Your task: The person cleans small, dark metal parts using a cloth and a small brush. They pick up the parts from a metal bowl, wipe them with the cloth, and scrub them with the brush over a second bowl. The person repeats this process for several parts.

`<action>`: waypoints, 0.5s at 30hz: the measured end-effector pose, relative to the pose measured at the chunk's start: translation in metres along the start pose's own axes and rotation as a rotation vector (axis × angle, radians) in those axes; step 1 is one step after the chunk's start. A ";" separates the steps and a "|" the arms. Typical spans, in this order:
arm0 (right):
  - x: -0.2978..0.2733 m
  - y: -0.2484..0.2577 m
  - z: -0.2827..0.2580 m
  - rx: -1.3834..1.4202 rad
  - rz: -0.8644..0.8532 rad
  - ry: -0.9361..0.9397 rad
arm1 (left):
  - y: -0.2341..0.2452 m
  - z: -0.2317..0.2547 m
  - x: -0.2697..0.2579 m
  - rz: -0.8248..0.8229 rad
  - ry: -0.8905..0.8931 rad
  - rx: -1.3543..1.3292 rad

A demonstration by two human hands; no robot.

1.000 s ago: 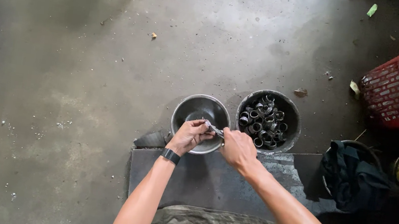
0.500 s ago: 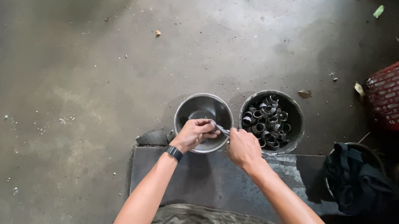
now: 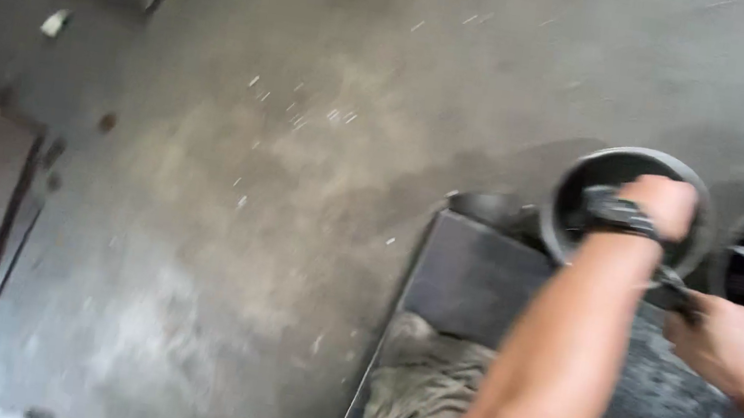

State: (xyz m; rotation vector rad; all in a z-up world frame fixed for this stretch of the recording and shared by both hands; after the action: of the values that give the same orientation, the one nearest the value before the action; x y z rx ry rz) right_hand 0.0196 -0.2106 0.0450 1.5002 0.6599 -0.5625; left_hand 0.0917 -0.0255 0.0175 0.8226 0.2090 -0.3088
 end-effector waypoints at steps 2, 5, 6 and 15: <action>0.017 0.002 0.005 0.057 -0.002 -0.045 | 0.006 0.026 0.007 0.118 0.056 -0.026; 0.071 -0.061 0.098 0.095 0.093 0.120 | 0.040 0.067 -0.008 -0.010 0.068 -0.086; 0.074 -0.067 0.110 0.084 0.093 0.115 | 0.031 0.069 -0.001 -0.008 0.066 -0.097; -0.009 0.013 0.020 0.178 -0.007 -0.118 | 0.016 0.016 0.004 0.055 -0.198 -0.040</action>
State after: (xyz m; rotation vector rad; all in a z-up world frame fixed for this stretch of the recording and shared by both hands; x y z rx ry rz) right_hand 0.0230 -0.2307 0.0596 1.6170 0.5344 -0.7256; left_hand 0.1024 -0.0281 0.0379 0.7516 0.0073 -0.3314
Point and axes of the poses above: each hand's wrist, its own x-axis towards the middle knuckle, its own y-axis out of the back of the hand, z = x × y, the point moved 3 cm from there along x, towards the middle knuckle, and after that the axes turned 14 degrees about -y, right-handed, at the moved point
